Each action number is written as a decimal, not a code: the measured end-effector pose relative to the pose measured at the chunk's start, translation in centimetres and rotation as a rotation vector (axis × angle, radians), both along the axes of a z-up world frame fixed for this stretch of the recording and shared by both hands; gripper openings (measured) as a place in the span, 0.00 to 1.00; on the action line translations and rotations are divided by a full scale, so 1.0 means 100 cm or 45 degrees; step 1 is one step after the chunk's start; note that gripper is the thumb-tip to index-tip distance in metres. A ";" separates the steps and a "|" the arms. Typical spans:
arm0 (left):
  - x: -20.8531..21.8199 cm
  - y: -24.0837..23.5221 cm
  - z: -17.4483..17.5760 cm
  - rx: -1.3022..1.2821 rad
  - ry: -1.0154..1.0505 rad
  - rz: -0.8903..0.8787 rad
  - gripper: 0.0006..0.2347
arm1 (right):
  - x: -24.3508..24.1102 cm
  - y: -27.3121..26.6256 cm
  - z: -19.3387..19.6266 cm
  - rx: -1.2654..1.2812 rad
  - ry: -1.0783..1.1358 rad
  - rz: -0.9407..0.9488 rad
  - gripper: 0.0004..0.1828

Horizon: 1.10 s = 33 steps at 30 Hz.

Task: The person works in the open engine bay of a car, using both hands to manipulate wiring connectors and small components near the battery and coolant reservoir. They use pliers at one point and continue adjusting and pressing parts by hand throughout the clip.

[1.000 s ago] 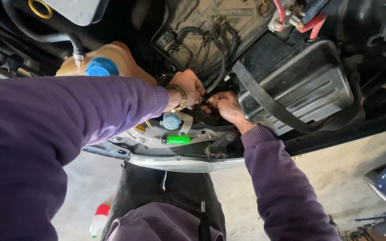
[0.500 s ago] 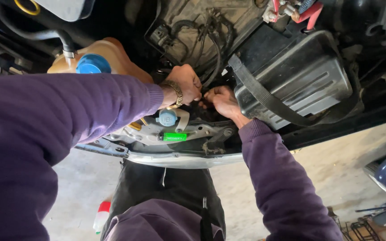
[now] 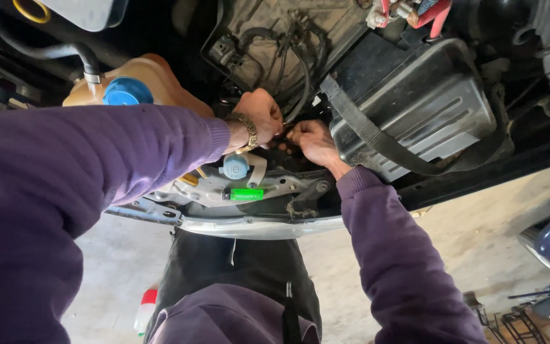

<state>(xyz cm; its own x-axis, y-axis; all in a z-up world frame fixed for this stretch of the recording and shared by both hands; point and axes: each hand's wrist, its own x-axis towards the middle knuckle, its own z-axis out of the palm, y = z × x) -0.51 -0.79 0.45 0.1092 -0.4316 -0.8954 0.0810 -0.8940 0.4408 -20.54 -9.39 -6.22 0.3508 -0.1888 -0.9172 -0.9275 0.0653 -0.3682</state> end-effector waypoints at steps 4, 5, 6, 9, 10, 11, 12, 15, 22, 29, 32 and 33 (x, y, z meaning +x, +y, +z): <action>0.001 0.000 0.002 -0.095 -0.150 -0.074 0.02 | -0.004 0.001 -0.004 0.051 -0.103 -0.085 0.09; 0.003 -0.001 0.004 -0.060 -0.095 -0.070 0.02 | -0.004 0.001 -0.004 0.060 -0.100 -0.075 0.10; 0.002 -0.002 0.003 -0.063 -0.094 -0.072 0.02 | -0.001 0.000 0.000 0.057 -0.099 -0.077 0.10; 0.000 -0.002 0.003 0.060 -0.044 -0.077 0.02 | 0.004 -0.002 0.007 -0.016 -0.034 0.022 0.10; 0.001 -0.003 0.006 0.083 0.001 -0.101 0.02 | 0.004 -0.002 0.006 -0.013 -0.009 0.045 0.10; 0.002 -0.003 0.009 0.106 0.047 -0.124 0.03 | 0.004 -0.002 0.006 -0.011 0.016 0.069 0.10; 0.002 -0.003 0.009 0.110 0.048 -0.124 0.03 | 0.003 0.000 0.005 -0.007 0.017 0.070 0.10; 0.003 -0.007 0.011 0.118 0.067 -0.192 0.04 | 0.009 -0.002 0.011 -0.045 -0.106 0.106 0.09; 0.002 -0.009 0.008 0.163 -0.010 -0.185 0.05 | 0.021 -0.002 0.006 -0.174 0.106 0.221 0.10; 0.004 -0.007 0.008 0.048 -0.209 -0.217 0.02 | 0.009 -0.001 0.000 0.092 -0.014 -0.345 0.07; 0.008 -0.013 0.020 0.099 -0.172 -0.218 0.04 | 0.017 -0.004 0.013 0.150 0.123 -0.469 0.06; 0.007 -0.011 0.019 0.107 -0.164 -0.218 0.04 | 0.013 -0.002 0.010 0.157 0.131 -0.468 0.06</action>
<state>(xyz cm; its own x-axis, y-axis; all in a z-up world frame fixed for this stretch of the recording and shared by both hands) 0.19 -1.84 2.37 0.1566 -0.3782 -0.9124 -0.1276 -0.9238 0.3610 -19.22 -9.56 -5.22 0.1856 -0.1711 -0.9676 -0.8657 0.4375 -0.2434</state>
